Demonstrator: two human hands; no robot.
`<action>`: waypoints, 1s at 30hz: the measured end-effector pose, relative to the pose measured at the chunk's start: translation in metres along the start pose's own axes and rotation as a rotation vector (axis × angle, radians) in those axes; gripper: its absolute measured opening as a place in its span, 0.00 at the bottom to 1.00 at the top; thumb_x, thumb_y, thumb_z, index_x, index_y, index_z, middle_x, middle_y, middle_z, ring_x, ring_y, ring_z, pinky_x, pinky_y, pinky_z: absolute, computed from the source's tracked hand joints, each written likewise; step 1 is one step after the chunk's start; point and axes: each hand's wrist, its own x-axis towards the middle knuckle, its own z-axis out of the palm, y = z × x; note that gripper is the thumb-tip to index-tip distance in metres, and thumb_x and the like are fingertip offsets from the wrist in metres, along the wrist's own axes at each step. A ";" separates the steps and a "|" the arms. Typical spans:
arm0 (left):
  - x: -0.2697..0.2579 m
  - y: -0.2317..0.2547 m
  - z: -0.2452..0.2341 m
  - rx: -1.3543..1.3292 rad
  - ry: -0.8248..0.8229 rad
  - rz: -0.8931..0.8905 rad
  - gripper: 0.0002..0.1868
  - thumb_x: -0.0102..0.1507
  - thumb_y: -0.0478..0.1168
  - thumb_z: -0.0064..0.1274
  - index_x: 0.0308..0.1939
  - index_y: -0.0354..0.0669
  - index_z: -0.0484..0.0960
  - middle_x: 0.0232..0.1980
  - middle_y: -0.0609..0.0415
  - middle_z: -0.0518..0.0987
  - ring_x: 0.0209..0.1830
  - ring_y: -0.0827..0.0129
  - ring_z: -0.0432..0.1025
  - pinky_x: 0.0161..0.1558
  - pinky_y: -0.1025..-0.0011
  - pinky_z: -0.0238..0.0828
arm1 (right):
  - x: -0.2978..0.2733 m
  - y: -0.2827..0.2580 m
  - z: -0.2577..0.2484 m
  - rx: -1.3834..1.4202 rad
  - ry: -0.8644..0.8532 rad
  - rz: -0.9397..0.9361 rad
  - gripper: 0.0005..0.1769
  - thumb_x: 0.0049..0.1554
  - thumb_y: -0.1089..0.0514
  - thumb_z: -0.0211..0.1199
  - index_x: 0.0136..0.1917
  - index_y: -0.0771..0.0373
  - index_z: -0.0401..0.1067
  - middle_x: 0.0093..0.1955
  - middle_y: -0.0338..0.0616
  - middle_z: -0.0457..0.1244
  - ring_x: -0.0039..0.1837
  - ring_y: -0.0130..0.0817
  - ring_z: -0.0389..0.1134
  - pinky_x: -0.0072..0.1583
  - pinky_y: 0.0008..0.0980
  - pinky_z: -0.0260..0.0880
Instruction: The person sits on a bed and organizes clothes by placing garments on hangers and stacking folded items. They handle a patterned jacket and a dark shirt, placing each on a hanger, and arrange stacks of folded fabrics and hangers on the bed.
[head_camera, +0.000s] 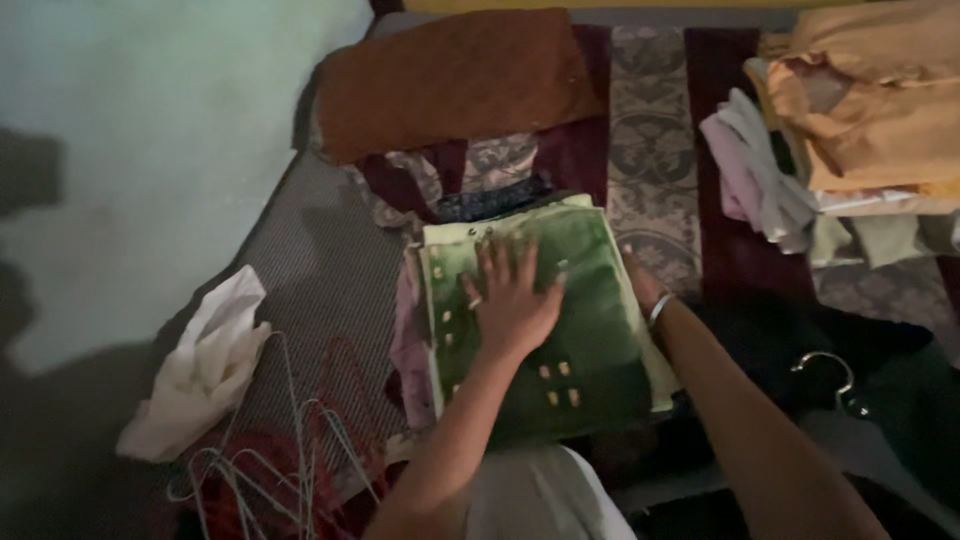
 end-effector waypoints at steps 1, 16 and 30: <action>0.005 0.001 0.014 0.037 0.010 -0.005 0.42 0.70 0.68 0.30 0.82 0.59 0.38 0.85 0.49 0.32 0.84 0.50 0.23 0.74 0.34 0.16 | -0.018 -0.013 0.005 -0.009 0.020 0.028 0.48 0.63 0.24 0.33 0.74 0.61 0.66 0.70 0.56 0.65 0.64 0.49 0.66 0.66 0.45 0.65; -0.020 -0.132 -0.002 -1.227 -0.197 -0.082 0.45 0.65 0.72 0.23 0.82 0.59 0.41 0.86 0.51 0.42 0.85 0.51 0.34 0.74 0.40 0.27 | -0.160 -0.143 0.080 0.143 -0.696 -0.107 0.49 0.60 0.31 0.48 0.85 0.59 0.52 0.73 0.49 0.58 0.69 0.41 0.62 0.68 0.44 0.61; -0.050 -0.256 -0.020 -1.130 0.062 -0.536 0.44 0.65 0.72 0.25 0.82 0.63 0.42 0.86 0.49 0.39 0.84 0.48 0.31 0.72 0.33 0.27 | -0.166 -0.111 0.319 -0.303 -0.245 -0.945 0.40 0.55 0.61 0.67 0.78 0.45 0.57 0.76 0.47 0.64 0.80 0.48 0.63 0.75 0.53 0.66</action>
